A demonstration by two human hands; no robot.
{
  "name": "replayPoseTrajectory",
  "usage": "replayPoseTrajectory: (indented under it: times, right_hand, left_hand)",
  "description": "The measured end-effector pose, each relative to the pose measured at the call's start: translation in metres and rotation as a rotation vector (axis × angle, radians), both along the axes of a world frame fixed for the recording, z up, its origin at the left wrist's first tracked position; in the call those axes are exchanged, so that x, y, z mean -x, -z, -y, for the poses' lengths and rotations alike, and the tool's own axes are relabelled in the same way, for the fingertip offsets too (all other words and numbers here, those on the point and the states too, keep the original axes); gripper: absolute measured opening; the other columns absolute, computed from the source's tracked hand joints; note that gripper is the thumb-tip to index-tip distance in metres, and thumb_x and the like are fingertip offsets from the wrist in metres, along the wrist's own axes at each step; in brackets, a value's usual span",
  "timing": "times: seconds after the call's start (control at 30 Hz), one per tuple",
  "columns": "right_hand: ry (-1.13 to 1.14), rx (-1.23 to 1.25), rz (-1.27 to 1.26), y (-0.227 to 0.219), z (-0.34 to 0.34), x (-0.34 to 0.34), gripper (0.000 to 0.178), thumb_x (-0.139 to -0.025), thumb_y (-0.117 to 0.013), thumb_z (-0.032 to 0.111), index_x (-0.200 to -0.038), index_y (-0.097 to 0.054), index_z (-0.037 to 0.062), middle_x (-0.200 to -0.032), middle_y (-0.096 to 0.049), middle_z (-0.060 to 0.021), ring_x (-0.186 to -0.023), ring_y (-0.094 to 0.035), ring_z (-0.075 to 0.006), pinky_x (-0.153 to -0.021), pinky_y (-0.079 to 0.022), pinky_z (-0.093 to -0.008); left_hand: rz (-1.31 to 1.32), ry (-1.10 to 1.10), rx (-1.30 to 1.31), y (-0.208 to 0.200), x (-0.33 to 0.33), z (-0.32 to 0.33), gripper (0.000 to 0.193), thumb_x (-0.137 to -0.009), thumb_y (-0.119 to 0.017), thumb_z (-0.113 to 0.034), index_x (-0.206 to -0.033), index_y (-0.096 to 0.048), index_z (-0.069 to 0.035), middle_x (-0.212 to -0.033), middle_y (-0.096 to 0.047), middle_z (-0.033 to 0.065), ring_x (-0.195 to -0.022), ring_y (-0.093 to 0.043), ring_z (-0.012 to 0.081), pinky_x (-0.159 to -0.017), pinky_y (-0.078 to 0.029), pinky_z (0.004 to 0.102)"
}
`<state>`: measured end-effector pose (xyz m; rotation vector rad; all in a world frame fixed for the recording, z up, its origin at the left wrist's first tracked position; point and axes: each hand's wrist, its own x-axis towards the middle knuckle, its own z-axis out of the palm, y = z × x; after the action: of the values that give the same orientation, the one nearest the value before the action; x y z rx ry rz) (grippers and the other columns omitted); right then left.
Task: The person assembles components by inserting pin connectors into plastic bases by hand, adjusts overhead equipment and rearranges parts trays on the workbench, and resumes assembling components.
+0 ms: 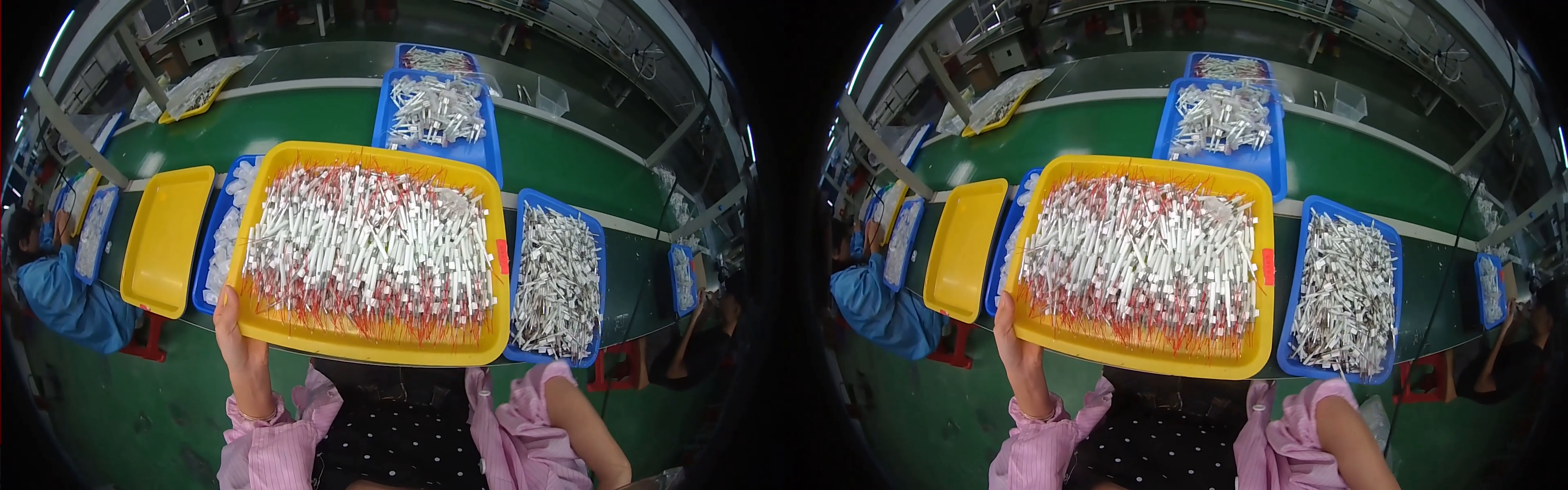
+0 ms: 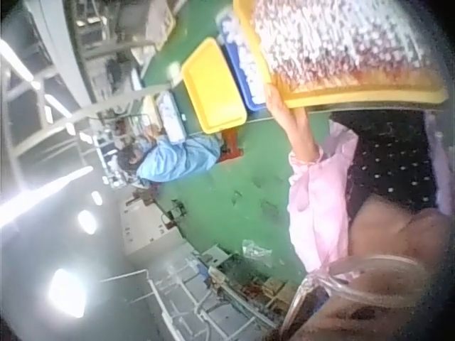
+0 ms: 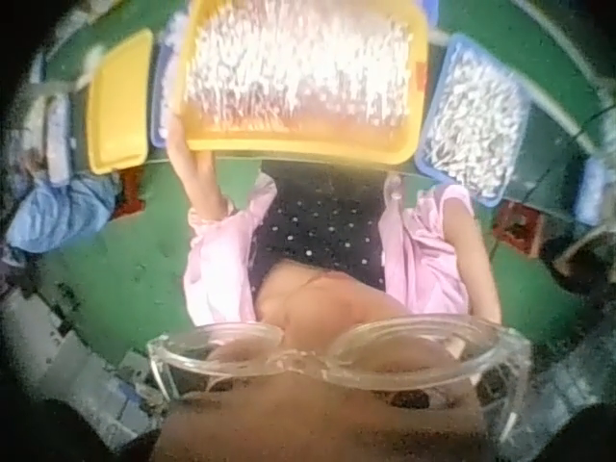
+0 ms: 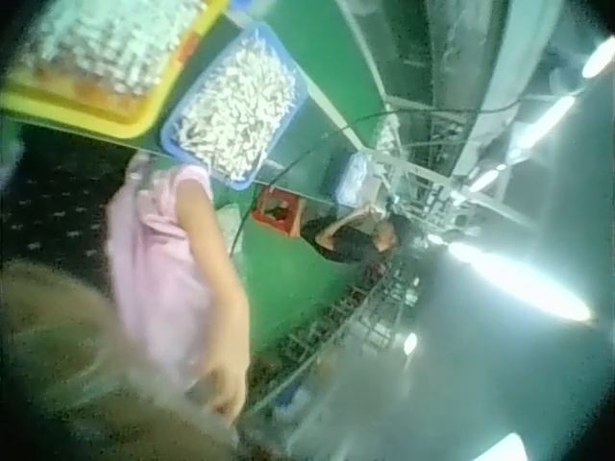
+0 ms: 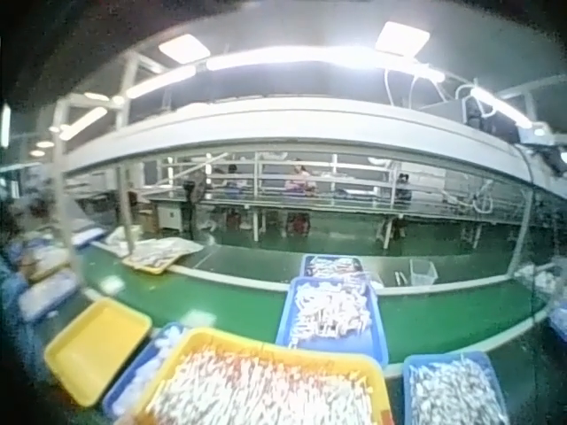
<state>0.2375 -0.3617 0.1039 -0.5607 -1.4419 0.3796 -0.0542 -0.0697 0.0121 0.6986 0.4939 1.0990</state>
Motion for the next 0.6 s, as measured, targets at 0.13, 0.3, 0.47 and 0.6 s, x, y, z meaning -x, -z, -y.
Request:
replayPoseTrajectory:
  times: [0.13, 0.3, 0.47, 0.6]
  right_hand:
    - [-0.172, 0.01, -0.082, -0.002, -0.127, 0.035, 0.037, -0.087, -0.053, 0.024, -0.107, -0.054, -0.0067, -0.099, -0.059, -0.0223, -0.088, -0.06, -0.0277, -0.075, -0.05, -0.0386]
    - [-0.153, 0.009, -0.114, 0.0, -0.007, 0.012, 0.033, -0.087, -0.053, 0.02, -0.106, -0.055, -0.0061, -0.097, -0.061, -0.0213, -0.086, -0.061, -0.0271, -0.075, -0.05, -0.0388]
    - [0.736, 0.581, -0.327, 0.043, -0.007, 0.019, 0.035, -0.091, -0.048, 0.02, -0.117, -0.051, -0.004, -0.109, -0.058, -0.0194, -0.101, -0.055, -0.0222, -0.08, -0.048, -0.0326]
    - [0.404, 0.892, -0.591, 0.076, -0.026, 0.018, 0.053, -0.096, -0.035, 0.036, -0.133, -0.033, -0.0018, -0.119, -0.052, -0.0181, -0.103, -0.055, -0.0212, -0.082, -0.048, -0.0316]
  left_hand:
    - [-0.026, -0.077, 0.02, -0.006, 0.025, 0.0, 0.042, -0.094, -0.044, -0.02, -0.126, -0.038, 0.007, -0.12, -0.051, 0.0172, -0.107, -0.054, 0.0255, -0.092, -0.044, 0.0374]
    - [0.013, 0.019, 0.03, -0.007, 0.007, -0.002, 0.042, -0.094, -0.044, -0.021, -0.126, -0.038, 0.007, -0.12, -0.051, 0.0175, -0.107, -0.054, 0.026, -0.091, -0.044, 0.0386]
    - [0.025, -0.026, 0.087, 0.012, 0.025, 0.008, 0.04, -0.095, -0.044, -0.024, -0.124, -0.043, 0.004, -0.12, -0.053, 0.0167, -0.106, -0.054, 0.0272, -0.091, -0.044, 0.0417]
    - [0.004, -0.065, 0.14, 0.011, 0.03, 0.015, 0.038, -0.094, -0.046, -0.023, -0.122, -0.044, 0.003, -0.118, -0.054, 0.0148, -0.103, -0.056, 0.0266, -0.088, -0.047, 0.0418]
